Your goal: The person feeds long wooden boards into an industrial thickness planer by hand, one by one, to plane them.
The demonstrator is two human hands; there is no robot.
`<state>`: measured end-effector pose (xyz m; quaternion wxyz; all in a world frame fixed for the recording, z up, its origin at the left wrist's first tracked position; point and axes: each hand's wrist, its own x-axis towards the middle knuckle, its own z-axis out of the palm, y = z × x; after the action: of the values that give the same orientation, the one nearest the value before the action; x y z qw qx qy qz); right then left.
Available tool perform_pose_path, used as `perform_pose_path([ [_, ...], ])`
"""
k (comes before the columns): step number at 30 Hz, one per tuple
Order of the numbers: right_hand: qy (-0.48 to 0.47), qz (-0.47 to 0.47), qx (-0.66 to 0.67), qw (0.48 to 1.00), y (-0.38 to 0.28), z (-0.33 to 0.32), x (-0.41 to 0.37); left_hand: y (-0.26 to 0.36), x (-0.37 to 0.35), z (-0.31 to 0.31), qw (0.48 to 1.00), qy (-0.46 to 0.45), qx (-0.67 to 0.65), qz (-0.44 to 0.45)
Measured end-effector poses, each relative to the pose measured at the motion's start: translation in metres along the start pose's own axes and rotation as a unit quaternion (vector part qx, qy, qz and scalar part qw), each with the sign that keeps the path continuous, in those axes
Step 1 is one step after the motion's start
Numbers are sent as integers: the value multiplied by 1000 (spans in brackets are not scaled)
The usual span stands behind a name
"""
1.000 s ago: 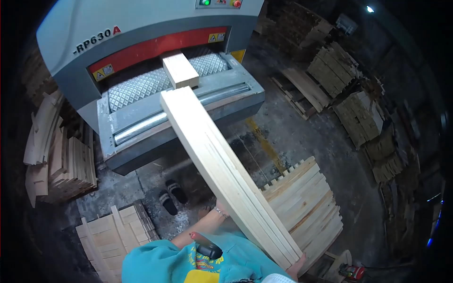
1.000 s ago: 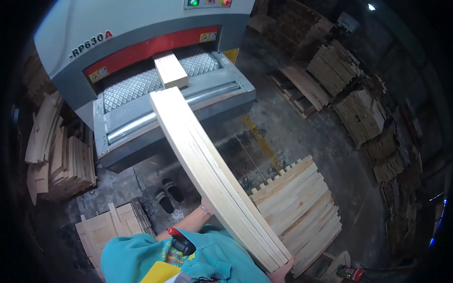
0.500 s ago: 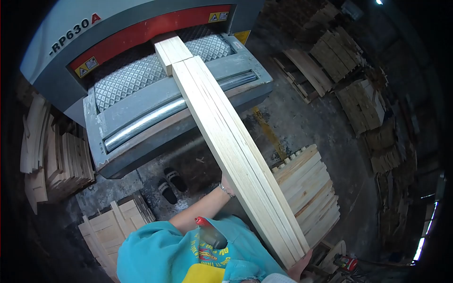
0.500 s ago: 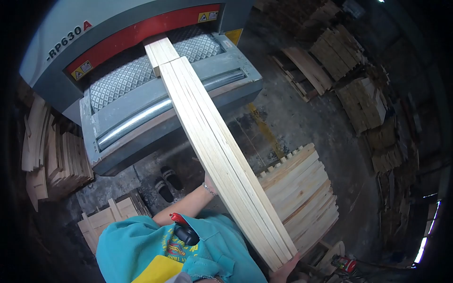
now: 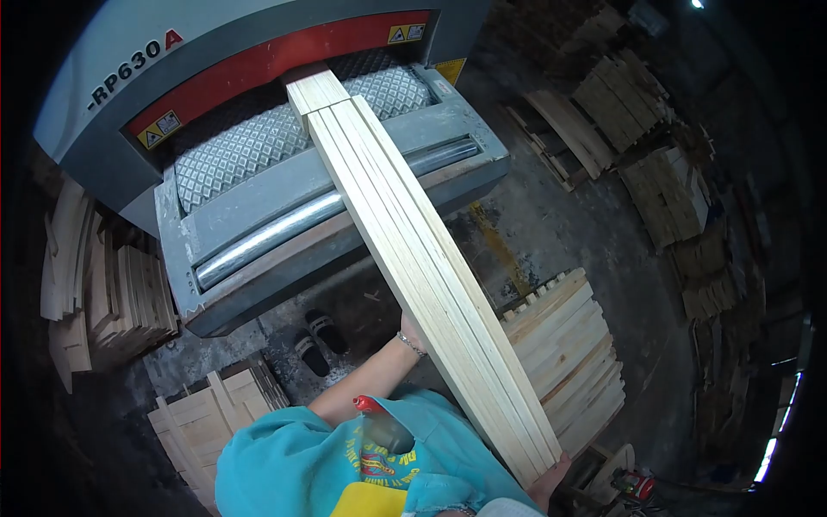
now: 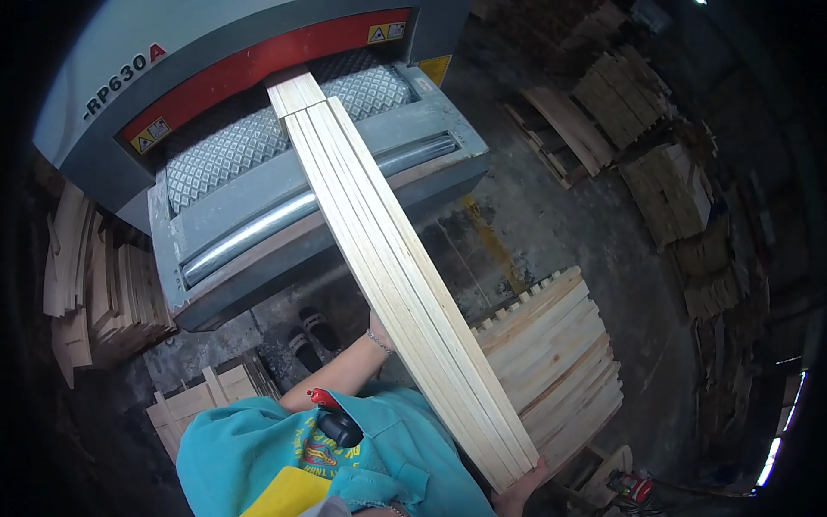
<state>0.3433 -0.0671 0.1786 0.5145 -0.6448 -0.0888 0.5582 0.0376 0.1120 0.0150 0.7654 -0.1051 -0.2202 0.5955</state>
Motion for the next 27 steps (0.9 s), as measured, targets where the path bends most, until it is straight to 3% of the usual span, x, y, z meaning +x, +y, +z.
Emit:
perform_pose_path([
  [6,27,-11,1,1000,-12,26,-2,5,8,3,999,-39,-5,3],
  [8,33,-27,15,999,-12,37,-3,16,10,13,1000,-7,16,17],
  [12,3,-8,-4,1000,-12,50,-4,29,19,20,996,-13,74,43],
  [15,-26,-9,-11,1000,-1,41,9,41,18,17,999,2,31,37],
  [20,-35,14,16,999,11,31,26,26,8,55,971,140,140,137],
  [23,-104,19,92,990,27,21,47,1,-2,76,941,181,230,172],
  [27,-24,11,44,999,29,32,45,-13,-3,74,906,227,317,162],
])
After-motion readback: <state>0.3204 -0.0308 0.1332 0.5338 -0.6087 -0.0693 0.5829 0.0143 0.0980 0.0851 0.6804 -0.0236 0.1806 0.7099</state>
